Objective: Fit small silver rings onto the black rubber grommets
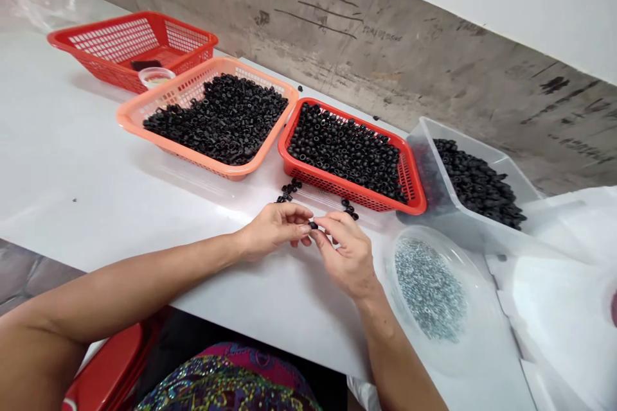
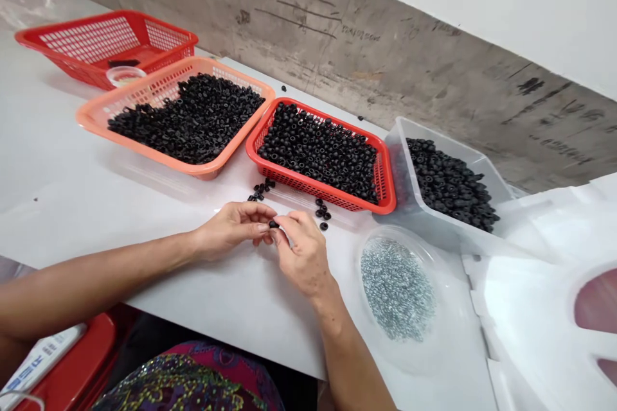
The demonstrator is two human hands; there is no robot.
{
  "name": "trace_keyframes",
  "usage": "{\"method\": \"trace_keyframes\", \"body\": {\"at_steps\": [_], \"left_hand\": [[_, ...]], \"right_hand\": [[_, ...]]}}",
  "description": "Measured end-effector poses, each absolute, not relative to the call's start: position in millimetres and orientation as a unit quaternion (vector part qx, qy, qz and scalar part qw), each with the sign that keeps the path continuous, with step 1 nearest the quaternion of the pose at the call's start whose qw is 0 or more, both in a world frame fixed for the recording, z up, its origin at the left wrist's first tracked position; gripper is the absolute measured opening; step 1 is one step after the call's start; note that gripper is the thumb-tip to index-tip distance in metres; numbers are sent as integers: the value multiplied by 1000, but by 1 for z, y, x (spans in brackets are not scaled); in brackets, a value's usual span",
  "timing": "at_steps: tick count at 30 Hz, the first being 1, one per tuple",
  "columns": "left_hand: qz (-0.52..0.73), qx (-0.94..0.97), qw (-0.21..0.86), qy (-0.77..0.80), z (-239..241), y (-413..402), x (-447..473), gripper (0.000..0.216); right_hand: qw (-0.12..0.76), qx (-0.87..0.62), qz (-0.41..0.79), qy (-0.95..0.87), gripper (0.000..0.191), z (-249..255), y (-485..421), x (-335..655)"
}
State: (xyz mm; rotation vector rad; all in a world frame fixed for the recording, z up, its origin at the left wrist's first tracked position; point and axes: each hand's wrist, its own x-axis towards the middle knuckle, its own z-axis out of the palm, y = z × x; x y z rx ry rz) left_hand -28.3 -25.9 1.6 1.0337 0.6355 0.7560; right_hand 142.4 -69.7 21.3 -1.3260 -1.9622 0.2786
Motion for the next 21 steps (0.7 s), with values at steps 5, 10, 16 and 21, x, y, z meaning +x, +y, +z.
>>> {"method": "trace_keyframes", "body": {"at_steps": [5, 10, 16, 21], "left_hand": [[333, 388, 816, 271, 2, -22, -31, 30], [317, 355, 843, 251, 2, -18, -33, 29], [305, 376, 838, 253, 1, -20, -32, 30], [301, 407, 822, 262, -2, -21, -32, 34]], "right_hand": [[381, -490, 151, -770, 25, 20, -72, 137], [438, -517, 261, -688, 20, 28, -73, 142], [417, -550, 399, -604, 12, 32, -75, 138], [414, -554, 445, -570, 5, 31, -71, 135]]}}
